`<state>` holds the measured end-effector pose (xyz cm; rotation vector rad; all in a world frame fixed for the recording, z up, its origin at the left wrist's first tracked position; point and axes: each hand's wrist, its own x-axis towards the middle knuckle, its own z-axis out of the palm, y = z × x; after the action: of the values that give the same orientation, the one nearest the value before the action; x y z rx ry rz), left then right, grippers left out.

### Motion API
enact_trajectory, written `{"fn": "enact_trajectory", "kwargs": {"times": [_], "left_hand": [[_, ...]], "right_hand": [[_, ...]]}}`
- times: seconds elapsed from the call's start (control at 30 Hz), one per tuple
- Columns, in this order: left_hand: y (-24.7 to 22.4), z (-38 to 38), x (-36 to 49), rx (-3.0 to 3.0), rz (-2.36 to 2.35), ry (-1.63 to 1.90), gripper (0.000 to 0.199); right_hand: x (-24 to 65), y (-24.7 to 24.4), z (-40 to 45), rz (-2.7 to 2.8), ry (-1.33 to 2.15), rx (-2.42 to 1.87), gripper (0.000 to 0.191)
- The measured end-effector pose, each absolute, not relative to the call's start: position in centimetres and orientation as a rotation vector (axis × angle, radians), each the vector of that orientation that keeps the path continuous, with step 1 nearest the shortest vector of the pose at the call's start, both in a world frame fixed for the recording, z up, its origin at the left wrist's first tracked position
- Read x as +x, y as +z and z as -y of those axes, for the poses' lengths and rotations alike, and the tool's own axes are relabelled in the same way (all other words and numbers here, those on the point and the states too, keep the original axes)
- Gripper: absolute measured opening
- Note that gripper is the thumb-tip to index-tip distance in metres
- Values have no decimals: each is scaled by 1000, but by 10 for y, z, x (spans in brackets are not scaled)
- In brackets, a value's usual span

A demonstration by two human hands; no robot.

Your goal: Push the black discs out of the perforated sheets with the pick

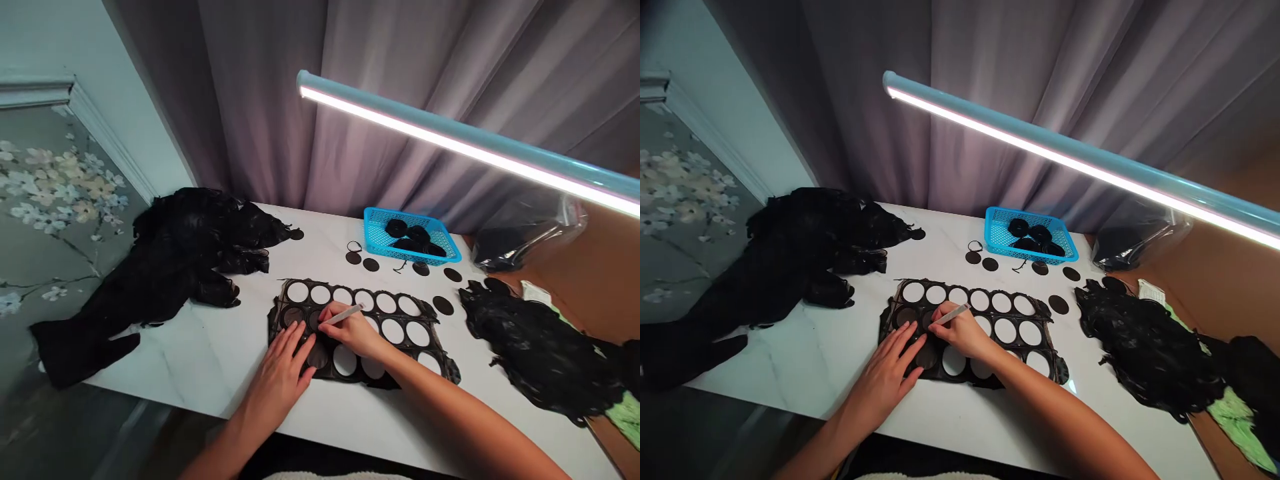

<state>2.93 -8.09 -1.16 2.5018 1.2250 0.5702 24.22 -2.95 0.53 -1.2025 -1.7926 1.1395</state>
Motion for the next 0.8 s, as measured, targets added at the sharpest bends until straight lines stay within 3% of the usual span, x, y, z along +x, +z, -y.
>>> {"fn": "enact_trajectory", "kwargs": {"times": [0.53,0.8], "left_hand": [[-16,83,26,2610,-1245,485,52],[-26,85,27,2562,-1258,576,53]], "right_hand": [[244,5,24,1947,1073,-1260,16],[240,6,35,2448,420,-1287,11]]}}
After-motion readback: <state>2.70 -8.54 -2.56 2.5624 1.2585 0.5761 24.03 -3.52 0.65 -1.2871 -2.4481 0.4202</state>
